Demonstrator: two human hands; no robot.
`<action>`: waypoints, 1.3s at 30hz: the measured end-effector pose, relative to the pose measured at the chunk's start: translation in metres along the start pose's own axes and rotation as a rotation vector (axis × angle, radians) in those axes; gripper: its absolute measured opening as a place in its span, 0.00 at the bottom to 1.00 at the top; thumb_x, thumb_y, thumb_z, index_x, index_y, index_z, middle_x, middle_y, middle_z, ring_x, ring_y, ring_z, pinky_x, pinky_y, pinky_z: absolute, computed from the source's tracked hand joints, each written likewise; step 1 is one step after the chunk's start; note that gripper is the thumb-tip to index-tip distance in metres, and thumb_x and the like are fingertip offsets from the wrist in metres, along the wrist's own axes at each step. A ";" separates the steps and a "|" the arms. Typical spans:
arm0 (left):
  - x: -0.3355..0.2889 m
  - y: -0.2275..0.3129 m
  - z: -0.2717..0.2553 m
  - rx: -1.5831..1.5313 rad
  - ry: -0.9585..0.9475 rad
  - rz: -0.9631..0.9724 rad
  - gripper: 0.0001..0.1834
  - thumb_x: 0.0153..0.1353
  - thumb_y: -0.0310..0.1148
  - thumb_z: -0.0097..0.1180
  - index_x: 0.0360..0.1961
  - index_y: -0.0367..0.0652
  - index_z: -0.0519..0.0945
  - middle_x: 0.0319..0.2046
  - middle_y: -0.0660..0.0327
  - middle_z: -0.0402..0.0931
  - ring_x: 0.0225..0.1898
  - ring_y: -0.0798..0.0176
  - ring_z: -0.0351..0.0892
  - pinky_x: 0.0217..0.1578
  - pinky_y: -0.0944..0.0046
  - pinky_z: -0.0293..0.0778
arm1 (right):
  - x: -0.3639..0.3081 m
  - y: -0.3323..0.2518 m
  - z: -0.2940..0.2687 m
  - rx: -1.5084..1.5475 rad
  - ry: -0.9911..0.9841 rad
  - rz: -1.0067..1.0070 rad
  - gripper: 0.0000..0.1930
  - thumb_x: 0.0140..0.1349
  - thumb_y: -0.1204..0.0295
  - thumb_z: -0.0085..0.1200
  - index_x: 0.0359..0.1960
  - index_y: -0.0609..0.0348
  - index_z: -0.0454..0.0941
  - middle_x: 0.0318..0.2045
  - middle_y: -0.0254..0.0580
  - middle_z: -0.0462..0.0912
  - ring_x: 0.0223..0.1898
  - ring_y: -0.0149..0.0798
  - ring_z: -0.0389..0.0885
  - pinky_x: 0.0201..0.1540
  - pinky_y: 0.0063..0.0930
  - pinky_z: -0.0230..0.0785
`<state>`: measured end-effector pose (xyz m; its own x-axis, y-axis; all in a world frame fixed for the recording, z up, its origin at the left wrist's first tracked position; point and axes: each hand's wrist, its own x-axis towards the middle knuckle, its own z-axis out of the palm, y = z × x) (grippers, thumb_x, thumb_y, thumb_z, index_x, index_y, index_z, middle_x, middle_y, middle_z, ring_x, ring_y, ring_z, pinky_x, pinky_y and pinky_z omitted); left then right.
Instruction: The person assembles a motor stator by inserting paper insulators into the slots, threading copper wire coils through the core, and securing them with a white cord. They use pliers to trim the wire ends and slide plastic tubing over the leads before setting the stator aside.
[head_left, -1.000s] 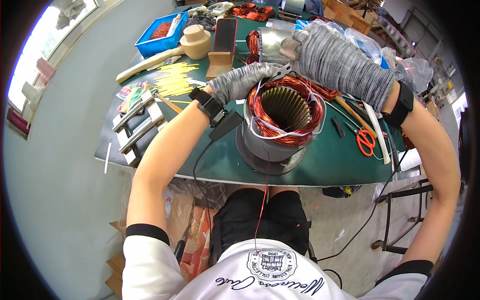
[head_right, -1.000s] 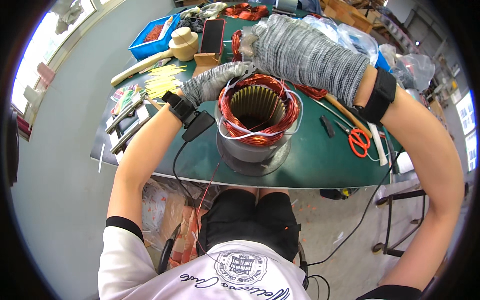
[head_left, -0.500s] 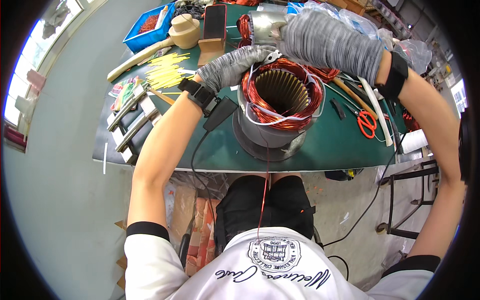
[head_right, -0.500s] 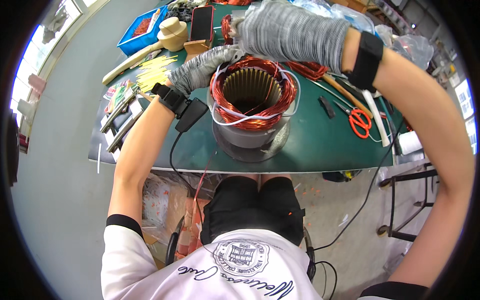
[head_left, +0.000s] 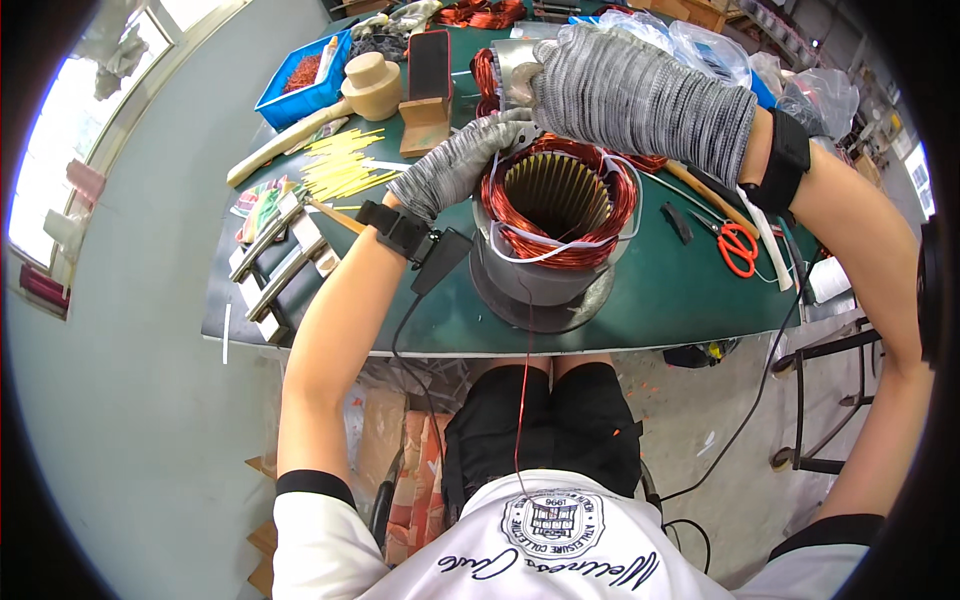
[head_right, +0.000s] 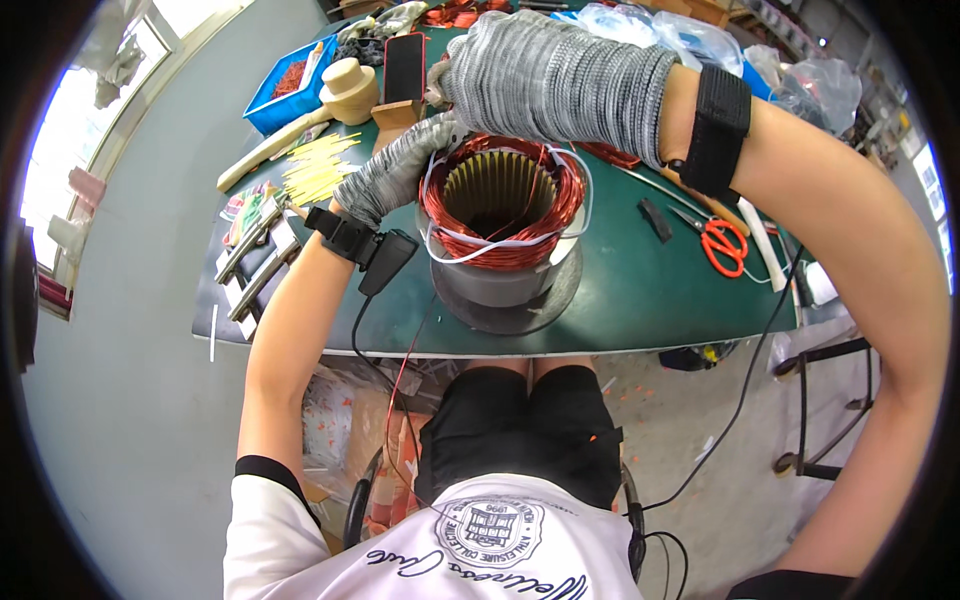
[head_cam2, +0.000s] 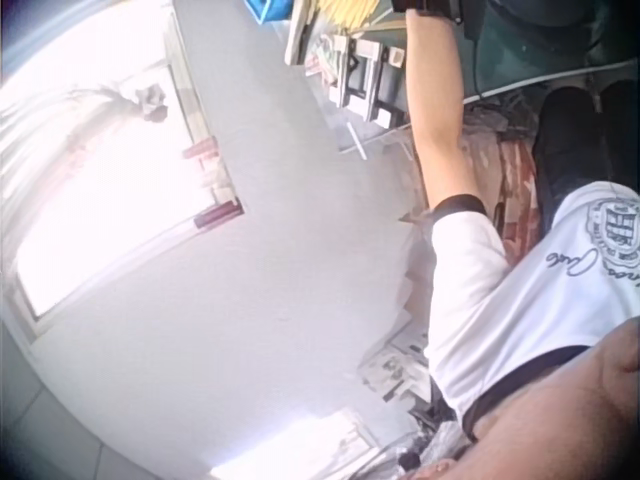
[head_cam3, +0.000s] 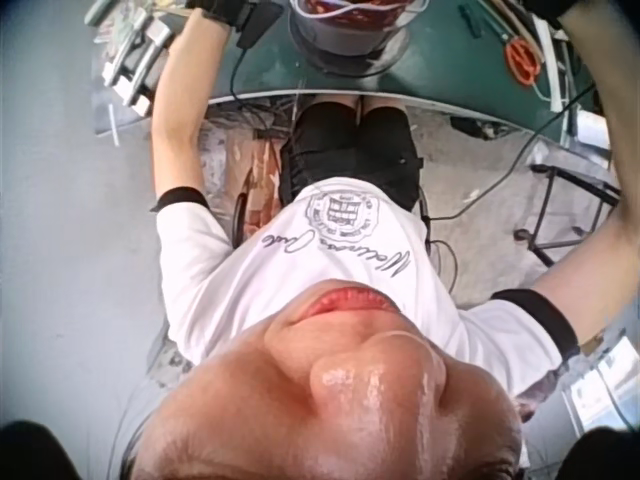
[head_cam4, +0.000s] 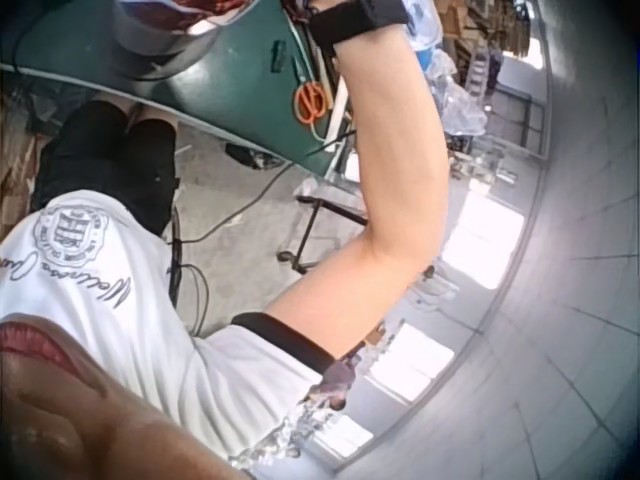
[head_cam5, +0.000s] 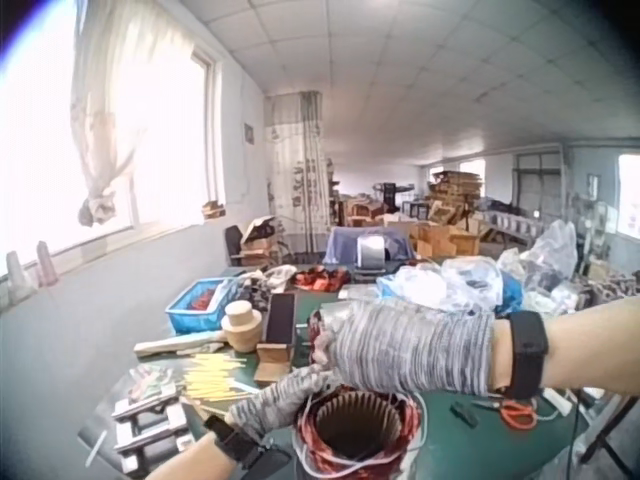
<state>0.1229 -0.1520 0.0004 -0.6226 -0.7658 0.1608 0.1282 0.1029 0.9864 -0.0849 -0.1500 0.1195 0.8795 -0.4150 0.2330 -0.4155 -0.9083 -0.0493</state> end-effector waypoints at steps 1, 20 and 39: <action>-0.001 0.000 0.000 -0.010 0.046 0.011 0.23 0.65 0.40 0.41 0.55 0.35 0.63 0.53 0.58 0.66 0.54 0.66 0.64 0.57 0.68 0.59 | 0.000 0.003 0.002 -0.051 -0.005 0.060 0.09 0.59 0.64 0.48 0.33 0.54 0.78 0.30 0.42 0.77 0.31 0.37 0.76 0.37 0.29 0.69; -0.031 0.018 0.043 0.280 0.280 0.210 0.25 0.66 0.47 0.31 0.53 0.39 0.68 0.51 0.57 0.69 0.53 0.64 0.67 0.56 0.65 0.60 | -0.056 -0.030 -0.015 -0.889 0.082 0.131 0.12 0.55 0.62 0.49 0.37 0.54 0.73 0.30 0.42 0.76 0.32 0.43 0.77 0.34 0.35 0.71; -0.041 -0.021 0.111 0.136 0.881 0.462 0.23 0.68 0.44 0.30 0.50 0.39 0.69 0.48 0.58 0.68 0.51 0.64 0.66 0.55 0.65 0.60 | -0.142 -0.010 0.123 0.821 0.585 0.552 0.19 0.66 0.60 0.33 0.48 0.61 0.69 0.45 0.45 0.73 0.48 0.40 0.70 0.55 0.30 0.59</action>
<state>0.0599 -0.0522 -0.0232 0.2665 -0.8234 0.5009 0.0891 0.5385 0.8379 -0.1773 -0.0890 -0.0331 0.2932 -0.8741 0.3873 -0.2450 -0.4603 -0.8533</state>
